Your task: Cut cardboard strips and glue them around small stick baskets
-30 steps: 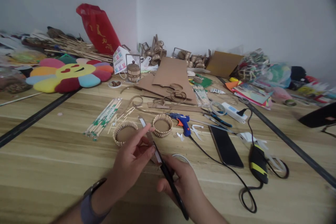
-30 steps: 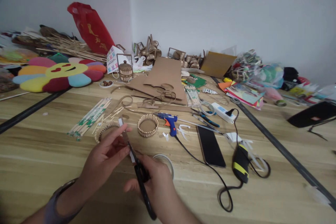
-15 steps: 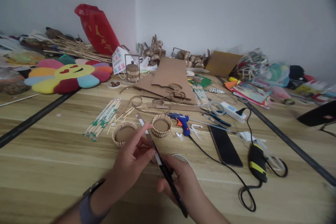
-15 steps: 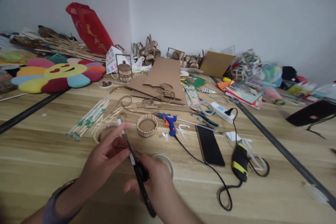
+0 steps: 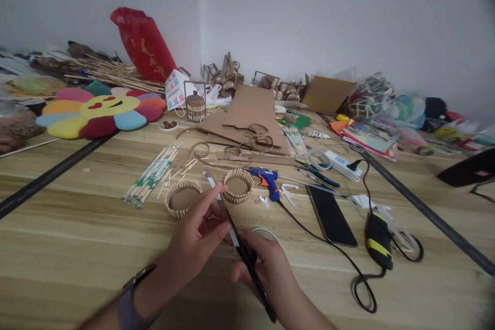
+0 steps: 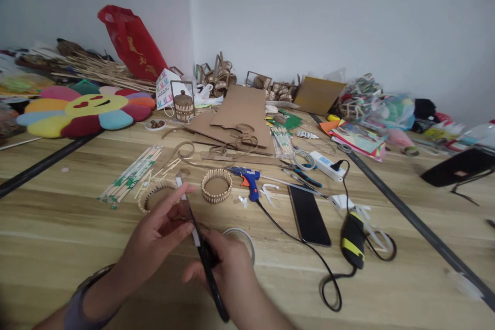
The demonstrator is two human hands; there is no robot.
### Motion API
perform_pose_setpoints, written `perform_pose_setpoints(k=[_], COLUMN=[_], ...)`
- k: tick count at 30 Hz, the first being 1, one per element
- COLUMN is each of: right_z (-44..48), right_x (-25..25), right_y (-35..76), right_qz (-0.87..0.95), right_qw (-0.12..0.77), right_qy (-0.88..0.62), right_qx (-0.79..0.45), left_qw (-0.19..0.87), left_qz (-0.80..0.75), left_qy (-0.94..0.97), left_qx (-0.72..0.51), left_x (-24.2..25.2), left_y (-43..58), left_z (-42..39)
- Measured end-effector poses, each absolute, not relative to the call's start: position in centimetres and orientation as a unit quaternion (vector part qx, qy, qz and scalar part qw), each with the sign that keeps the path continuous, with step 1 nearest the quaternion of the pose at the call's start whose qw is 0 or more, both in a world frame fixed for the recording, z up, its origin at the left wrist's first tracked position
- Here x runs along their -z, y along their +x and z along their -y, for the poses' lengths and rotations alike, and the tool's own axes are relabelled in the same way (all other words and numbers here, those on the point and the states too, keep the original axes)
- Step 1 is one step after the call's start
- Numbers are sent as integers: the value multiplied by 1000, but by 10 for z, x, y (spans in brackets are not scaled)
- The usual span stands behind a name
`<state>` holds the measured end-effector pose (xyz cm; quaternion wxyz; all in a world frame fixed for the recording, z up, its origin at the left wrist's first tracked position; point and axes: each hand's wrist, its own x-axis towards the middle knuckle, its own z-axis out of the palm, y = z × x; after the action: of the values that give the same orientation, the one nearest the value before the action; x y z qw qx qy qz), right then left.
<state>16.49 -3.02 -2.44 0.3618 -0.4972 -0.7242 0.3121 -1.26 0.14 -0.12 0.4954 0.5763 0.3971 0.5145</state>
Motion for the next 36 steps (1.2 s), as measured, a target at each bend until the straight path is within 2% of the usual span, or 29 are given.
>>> perform_pose_setpoints(k=[5, 11, 17, 26, 32, 36], right_z=[31, 32, 32, 30, 31, 31], right_x=[27, 24, 25, 23, 22, 24], right_y=[166, 162, 160, 163, 162, 163], right_qz=[732, 733, 739, 753, 730, 740], right_qw=[353, 356, 364, 332, 359, 343], right_qy=[-505, -514, -512, -497, -487, -498], right_qx=[-290, -270, -245, -276, -319, -294], left_qw=[510, 466, 496, 511, 519, 524], left_qz=[-382, -432, -426, -416, -414, -409], left_qy=[559, 511, 476, 461, 452, 449], left_qx=[-531, -579, -588, -594, -596, -597], left_x=[0, -4, -3, -2, -3, -3], left_y=[-12, -16, -17, -12, -12, -11], left_z=[-3, -10, -13, -10, -9, -9])
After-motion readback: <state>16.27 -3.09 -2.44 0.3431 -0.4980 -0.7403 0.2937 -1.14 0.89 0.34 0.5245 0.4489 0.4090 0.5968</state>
